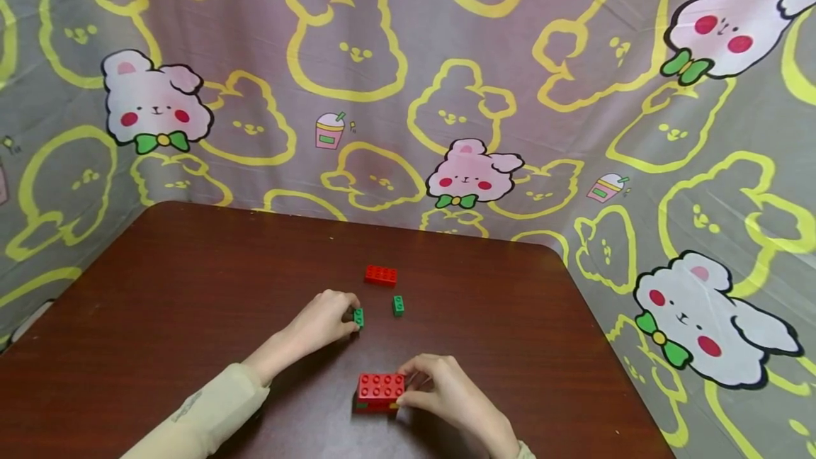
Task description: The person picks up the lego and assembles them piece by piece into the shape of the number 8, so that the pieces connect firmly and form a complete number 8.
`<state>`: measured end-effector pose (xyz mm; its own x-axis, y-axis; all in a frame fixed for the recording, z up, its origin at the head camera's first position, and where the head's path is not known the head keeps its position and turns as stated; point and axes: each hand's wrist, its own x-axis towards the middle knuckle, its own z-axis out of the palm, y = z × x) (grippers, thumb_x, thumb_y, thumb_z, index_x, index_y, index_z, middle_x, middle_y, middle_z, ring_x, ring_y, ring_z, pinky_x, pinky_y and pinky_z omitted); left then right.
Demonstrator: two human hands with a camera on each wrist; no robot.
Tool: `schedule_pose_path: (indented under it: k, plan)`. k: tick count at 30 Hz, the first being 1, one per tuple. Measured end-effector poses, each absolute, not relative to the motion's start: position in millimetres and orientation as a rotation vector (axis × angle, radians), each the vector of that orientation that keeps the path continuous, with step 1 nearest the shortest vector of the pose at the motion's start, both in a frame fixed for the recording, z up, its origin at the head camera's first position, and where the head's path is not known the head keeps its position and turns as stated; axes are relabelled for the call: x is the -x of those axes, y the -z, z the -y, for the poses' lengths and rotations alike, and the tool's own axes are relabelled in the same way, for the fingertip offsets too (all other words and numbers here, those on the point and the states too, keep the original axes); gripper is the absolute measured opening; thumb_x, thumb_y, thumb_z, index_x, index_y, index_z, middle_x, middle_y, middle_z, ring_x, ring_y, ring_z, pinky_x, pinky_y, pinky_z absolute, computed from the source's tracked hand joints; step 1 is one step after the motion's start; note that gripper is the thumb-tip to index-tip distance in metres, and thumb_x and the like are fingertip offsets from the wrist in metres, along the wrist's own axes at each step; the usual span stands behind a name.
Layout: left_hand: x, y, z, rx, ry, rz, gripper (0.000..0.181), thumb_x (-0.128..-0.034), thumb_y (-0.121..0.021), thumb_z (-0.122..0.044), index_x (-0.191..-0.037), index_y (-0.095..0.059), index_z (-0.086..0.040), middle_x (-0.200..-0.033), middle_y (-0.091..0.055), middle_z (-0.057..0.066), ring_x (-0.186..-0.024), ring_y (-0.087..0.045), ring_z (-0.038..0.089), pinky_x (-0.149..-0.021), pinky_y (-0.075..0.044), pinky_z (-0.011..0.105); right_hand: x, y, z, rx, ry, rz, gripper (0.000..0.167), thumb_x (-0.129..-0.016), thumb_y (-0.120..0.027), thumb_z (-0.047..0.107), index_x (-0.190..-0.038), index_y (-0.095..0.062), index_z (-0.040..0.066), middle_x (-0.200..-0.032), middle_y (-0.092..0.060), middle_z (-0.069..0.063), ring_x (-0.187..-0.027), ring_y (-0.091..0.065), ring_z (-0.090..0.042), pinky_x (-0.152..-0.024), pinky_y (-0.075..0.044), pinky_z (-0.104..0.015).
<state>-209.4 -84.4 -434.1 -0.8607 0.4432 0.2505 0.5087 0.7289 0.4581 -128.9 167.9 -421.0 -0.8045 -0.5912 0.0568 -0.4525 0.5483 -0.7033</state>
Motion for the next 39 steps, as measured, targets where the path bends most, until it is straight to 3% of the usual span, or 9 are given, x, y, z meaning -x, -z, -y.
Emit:
schedule_pose_path:
  k: [14,22,39]
  plan:
    - [184.9,416.4,84.0,0.829,0.864,2.764,0.019,-0.0776,-0.082,-0.01,-0.091,-0.07,-0.005,-0.083,-0.073,0.003,-0.075,-0.068,0.013,-0.064,-0.052,0.021,128.8,420.7,-167.7,0.886,1.095,-2.592,0.025,-0.084,-0.079,0.022,-0.102,-0.071,0.005,-0.094,-0.074,-0.006,-0.078,-0.067,0.0,-0.069,-0.056,-0.019]
    - [169.4,407.8,86.7,0.827,0.893,2.769,0.022,-0.0786,-0.082,-0.012,-0.097,-0.071,-0.005,-0.088,-0.073,0.003,-0.08,-0.069,0.018,-0.067,-0.055,0.025,129.1,419.8,-167.6,0.866,1.093,-2.583,0.026,-0.084,-0.079,0.024,-0.102,-0.071,0.006,-0.095,-0.074,-0.006,-0.079,-0.067,-0.001,-0.069,-0.055,-0.019]
    - [144.6,398.6,88.2,0.956,0.957,2.735,0.022,-0.0777,-0.083,-0.013,-0.096,-0.072,-0.008,-0.088,-0.073,-0.001,-0.077,-0.065,0.009,-0.065,-0.052,0.02,127.8,420.8,-167.8,0.883,1.118,-2.585,0.026,-0.084,-0.079,0.021,-0.102,-0.071,0.004,-0.094,-0.074,-0.006,-0.078,-0.066,0.0,-0.069,-0.055,-0.018]
